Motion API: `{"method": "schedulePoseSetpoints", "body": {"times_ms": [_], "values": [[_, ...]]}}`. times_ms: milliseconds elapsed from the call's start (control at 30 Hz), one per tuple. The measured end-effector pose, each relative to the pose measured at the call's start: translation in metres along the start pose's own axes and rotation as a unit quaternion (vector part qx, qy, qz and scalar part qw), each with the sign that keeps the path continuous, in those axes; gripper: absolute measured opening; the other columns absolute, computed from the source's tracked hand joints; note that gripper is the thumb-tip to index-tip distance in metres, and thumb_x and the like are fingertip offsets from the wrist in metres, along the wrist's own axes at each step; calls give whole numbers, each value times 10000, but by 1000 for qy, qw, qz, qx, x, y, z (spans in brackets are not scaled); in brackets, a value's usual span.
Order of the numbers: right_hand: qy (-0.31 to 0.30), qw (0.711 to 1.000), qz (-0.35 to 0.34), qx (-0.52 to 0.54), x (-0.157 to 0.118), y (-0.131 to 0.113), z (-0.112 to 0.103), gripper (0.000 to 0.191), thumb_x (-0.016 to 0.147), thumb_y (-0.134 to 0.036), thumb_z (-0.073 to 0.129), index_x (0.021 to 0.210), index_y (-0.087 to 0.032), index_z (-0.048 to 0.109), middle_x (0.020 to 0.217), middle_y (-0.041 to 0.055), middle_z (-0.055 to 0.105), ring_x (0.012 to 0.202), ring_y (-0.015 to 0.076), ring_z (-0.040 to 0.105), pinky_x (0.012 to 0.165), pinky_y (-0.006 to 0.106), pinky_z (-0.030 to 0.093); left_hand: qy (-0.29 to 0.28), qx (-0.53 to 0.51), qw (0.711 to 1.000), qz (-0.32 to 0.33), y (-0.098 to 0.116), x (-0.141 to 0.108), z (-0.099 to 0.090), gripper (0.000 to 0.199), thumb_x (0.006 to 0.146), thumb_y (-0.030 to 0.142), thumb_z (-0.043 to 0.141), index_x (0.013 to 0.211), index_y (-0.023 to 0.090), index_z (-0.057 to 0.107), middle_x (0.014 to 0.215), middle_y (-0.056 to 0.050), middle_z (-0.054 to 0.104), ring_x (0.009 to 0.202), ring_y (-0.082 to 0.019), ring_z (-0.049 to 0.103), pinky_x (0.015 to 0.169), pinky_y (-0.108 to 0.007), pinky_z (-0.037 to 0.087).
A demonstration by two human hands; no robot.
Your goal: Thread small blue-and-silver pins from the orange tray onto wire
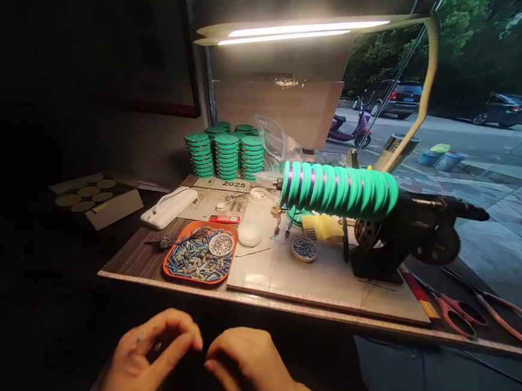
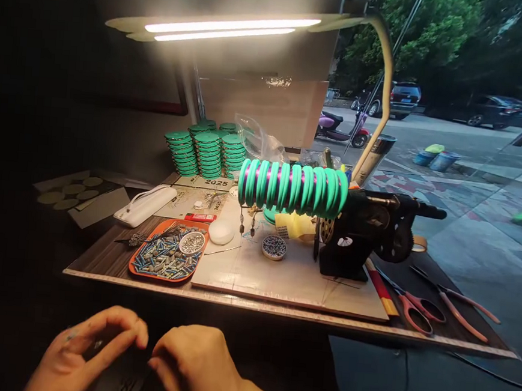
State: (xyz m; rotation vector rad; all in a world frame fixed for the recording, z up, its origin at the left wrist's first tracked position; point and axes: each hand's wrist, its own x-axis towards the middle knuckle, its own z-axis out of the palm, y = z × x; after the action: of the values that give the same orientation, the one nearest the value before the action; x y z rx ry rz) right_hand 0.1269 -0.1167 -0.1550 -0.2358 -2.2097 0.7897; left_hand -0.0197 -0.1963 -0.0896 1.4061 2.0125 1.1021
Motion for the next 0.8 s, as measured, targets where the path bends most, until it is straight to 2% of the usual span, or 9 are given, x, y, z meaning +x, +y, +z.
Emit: {"method": "schedulePoseSetpoints", "body": {"times_ms": [67,167,267,333,467,667,800], "values": [[-4,999,47,26,2,-2,-9,262,889,-277,351,779,-150,552,652,-5,600,557,24,490,534,113,338,-4,49,998,35,5,27,-6,215,755,406,560,721,217,657,720,-5,680,698,-170,624,634,-215,459],[-13,990,119,72,2,-7,-16,254,875,-269,357,752,-141,538,654,-7,581,551,19,466,526,103,330,-13,224,972,68,11,67,-12,187,773,314,516,752,188,653,862,-50,678,821,-217,613,744,-295,435],[3,983,155,102,0,-9,-17,252,856,-279,372,722,-134,529,636,-8,556,556,20,444,528,104,320,-109,351,927,73,14,91,-14,178,784,228,489,809,189,660,907,-51,662,849,-215,606,737,-300,424],[5,977,178,118,0,-10,-17,241,843,-289,405,716,-131,536,625,-10,542,553,18,429,526,106,310,-158,379,908,84,16,97,-13,176,783,207,497,829,202,666,894,-38,660,848,-201,604,726,-281,420],[-11,960,226,163,1,-13,-20,215,824,-289,457,706,-128,537,606,-20,513,542,11,402,519,102,299,-195,387,895,108,22,97,-9,164,797,226,517,840,212,675,892,-29,653,849,-189,599,718,-264,415],[-2,957,225,182,0,-14,-19,219,819,-297,458,693,-129,520,602,-23,498,548,13,401,530,103,304,-206,421,875,120,30,98,-1,183,805,211,508,808,189,690,875,-55,643,803,-203,603,656,-275,400],[0,959,224,172,-1,-13,-18,242,826,-316,453,698,-125,527,604,-18,507,548,10,401,527,100,301,-219,425,868,133,31,99,2,200,827,227,502,822,219,702,870,-34,649,794,-178,609,637,-252,387]]}}
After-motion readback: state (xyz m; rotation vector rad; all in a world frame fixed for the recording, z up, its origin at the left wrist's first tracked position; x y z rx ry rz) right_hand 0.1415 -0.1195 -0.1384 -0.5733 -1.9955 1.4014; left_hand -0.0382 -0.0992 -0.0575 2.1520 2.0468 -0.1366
